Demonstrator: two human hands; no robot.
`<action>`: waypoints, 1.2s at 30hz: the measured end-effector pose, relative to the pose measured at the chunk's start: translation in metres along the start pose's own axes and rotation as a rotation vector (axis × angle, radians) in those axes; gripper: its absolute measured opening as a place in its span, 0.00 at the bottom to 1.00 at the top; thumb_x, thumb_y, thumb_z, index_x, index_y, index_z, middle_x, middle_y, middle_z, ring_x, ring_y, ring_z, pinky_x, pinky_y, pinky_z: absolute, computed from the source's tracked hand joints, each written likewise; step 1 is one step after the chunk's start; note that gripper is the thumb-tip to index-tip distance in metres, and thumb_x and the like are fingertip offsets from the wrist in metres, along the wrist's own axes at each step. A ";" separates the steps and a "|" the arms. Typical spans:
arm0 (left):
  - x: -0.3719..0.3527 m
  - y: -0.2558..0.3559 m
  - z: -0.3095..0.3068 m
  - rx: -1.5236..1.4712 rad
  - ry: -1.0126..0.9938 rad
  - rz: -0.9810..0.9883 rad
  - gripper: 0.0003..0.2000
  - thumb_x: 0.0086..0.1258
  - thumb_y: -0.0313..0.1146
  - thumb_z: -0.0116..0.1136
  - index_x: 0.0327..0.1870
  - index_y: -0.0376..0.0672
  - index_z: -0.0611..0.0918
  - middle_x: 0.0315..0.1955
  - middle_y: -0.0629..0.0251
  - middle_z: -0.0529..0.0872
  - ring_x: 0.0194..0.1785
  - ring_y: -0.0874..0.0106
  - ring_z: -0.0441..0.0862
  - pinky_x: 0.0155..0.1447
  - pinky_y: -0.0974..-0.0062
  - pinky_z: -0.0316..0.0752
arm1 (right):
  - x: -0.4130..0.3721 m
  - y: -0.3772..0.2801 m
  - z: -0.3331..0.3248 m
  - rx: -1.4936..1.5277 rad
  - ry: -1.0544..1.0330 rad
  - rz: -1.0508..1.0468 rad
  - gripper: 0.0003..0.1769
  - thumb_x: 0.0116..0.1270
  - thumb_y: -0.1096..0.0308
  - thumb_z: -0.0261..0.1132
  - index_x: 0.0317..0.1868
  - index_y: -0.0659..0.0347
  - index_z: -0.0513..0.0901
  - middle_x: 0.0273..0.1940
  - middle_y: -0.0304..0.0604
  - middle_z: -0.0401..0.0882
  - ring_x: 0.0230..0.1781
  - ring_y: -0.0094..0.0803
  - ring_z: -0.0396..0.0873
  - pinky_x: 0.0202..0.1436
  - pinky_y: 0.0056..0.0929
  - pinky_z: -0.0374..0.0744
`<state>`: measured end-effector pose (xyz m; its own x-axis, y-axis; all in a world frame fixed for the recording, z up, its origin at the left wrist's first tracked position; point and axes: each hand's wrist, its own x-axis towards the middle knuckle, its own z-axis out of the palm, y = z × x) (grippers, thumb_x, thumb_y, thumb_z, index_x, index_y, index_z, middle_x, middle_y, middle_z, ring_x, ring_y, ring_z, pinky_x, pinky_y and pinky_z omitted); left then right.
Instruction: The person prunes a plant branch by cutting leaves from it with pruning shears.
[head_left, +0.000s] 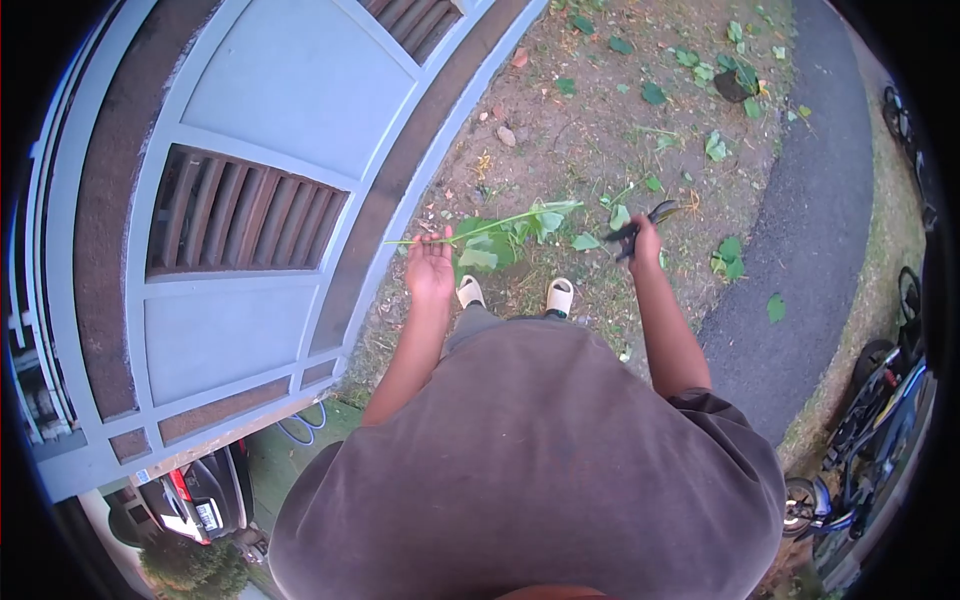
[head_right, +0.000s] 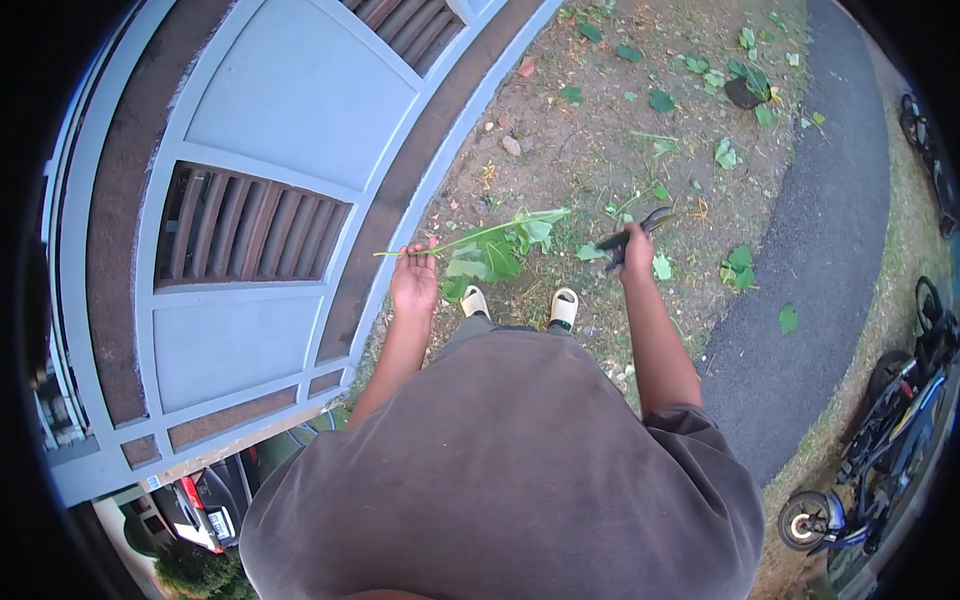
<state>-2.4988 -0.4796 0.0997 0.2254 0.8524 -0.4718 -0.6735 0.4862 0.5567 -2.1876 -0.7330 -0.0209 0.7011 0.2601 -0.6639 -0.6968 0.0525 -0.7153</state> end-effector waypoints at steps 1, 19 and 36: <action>-0.001 0.002 0.002 -0.014 0.002 0.000 0.08 0.87 0.30 0.40 0.44 0.39 0.71 0.38 0.62 0.75 0.43 0.66 0.77 0.77 0.46 0.73 | 0.007 0.013 -0.013 -0.217 -0.110 0.012 0.11 0.68 0.58 0.66 0.40 0.56 0.81 0.33 0.39 0.82 0.36 0.30 0.82 0.43 0.35 0.78; -0.022 -0.006 0.021 0.097 -0.140 -0.094 0.06 0.86 0.32 0.44 0.52 0.43 0.75 0.64 0.57 0.81 0.76 0.59 0.71 0.83 0.50 0.61 | -0.059 0.009 0.043 -0.084 -0.159 0.065 0.12 0.68 0.55 0.66 0.38 0.55 0.81 0.33 0.37 0.82 0.35 0.28 0.80 0.37 0.30 0.76; -0.027 -0.037 0.008 0.606 -0.161 -0.066 0.08 0.77 0.40 0.66 0.49 0.49 0.87 0.47 0.73 0.90 0.56 0.81 0.83 0.52 0.76 0.63 | -0.106 0.019 0.087 -0.088 -0.396 0.094 0.11 0.71 0.57 0.69 0.40 0.55 0.81 0.31 0.39 0.83 0.28 0.29 0.82 0.34 0.32 0.79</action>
<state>-2.4745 -0.5187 0.0973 0.3877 0.8121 -0.4360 -0.1464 0.5213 0.8407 -2.2884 -0.6761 0.0545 0.5106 0.6113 -0.6046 -0.7278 -0.0671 -0.6825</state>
